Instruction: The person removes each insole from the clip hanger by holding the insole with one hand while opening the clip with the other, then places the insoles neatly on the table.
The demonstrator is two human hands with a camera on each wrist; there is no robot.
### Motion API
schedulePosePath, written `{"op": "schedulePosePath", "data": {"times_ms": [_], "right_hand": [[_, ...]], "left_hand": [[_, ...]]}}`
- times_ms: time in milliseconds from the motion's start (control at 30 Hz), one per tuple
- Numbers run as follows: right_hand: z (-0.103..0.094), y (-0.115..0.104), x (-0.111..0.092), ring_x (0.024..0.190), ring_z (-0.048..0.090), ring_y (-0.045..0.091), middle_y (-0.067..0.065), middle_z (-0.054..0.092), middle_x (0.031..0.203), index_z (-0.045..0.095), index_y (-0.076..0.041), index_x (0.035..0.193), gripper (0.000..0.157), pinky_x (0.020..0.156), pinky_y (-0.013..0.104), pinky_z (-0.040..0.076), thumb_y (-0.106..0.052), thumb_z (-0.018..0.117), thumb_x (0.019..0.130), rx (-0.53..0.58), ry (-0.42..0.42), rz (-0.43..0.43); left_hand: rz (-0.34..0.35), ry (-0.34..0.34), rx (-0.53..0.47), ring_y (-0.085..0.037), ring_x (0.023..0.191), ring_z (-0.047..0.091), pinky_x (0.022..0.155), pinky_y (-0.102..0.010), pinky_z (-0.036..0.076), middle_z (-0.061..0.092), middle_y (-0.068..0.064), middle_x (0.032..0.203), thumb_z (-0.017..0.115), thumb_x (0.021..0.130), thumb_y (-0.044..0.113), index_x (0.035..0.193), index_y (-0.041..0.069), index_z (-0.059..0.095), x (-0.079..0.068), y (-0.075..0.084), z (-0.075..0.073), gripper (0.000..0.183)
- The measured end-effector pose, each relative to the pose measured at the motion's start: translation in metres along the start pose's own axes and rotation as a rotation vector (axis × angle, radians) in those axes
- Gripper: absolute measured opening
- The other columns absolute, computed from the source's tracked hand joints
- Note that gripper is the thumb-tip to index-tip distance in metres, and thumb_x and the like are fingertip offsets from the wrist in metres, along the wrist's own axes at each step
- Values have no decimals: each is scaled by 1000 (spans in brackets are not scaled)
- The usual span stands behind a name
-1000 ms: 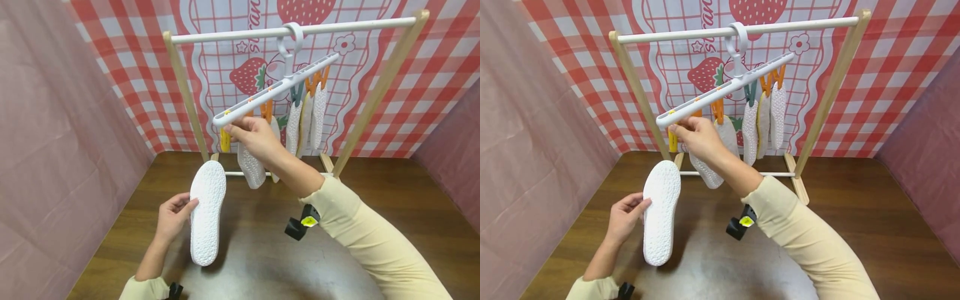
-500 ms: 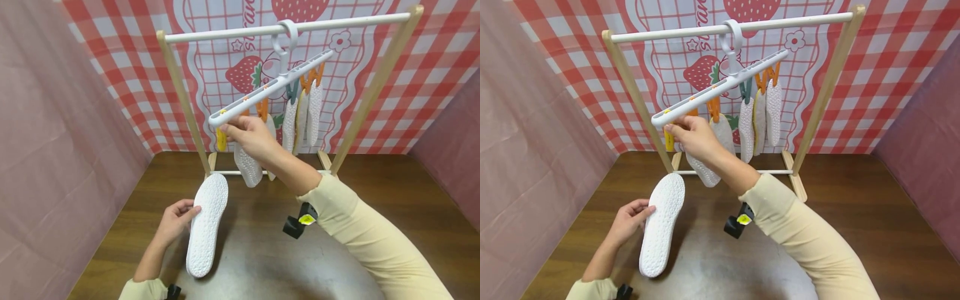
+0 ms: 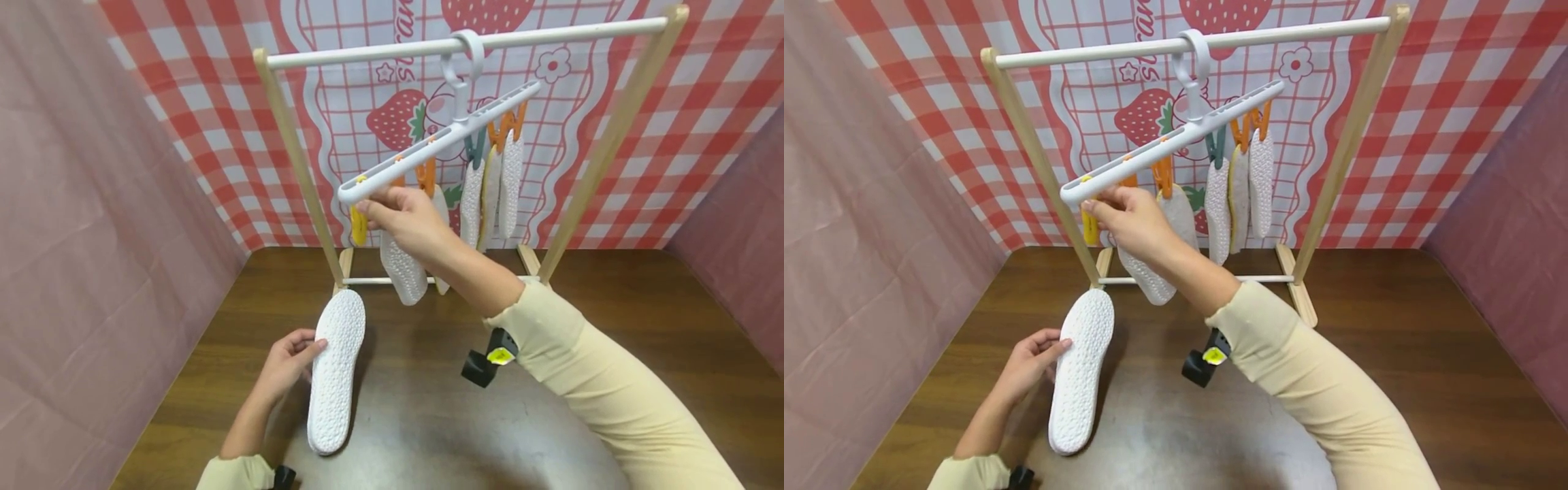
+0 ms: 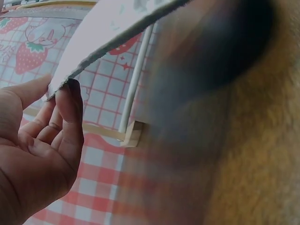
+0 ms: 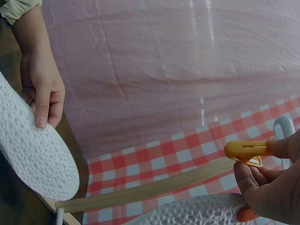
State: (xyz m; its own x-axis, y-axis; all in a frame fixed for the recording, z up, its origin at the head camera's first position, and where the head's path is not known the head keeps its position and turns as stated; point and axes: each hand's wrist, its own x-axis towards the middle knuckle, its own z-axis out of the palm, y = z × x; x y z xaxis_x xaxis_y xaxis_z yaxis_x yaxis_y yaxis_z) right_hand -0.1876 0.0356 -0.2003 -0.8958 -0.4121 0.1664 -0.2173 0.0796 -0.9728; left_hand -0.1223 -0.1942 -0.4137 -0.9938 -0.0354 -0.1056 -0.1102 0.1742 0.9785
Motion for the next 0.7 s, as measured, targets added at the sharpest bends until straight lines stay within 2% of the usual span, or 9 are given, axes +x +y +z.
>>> {"op": "schedulePosePath", "data": {"times_ms": [367,700], "right_hand": [[0,0,2,111,57,19,9,60,127,57,-4,125,33,98,33,46,-17,53,96,-16,1,5],[1,-1,2,108,58,21,10,60,127,57,-3,125,33,98,33,47,-16,54,95,-5,7,7]], "left_hand": [[-75,-34,25,-9,57,55,44,-24,48,66,-1,78,62,89,14,111,-9,55,5,-13,-3,32],[-124,-59,12,-10,60,58,45,-24,50,66,-1,77,60,90,13,113,-10,53,9,-24,0,34]]}}
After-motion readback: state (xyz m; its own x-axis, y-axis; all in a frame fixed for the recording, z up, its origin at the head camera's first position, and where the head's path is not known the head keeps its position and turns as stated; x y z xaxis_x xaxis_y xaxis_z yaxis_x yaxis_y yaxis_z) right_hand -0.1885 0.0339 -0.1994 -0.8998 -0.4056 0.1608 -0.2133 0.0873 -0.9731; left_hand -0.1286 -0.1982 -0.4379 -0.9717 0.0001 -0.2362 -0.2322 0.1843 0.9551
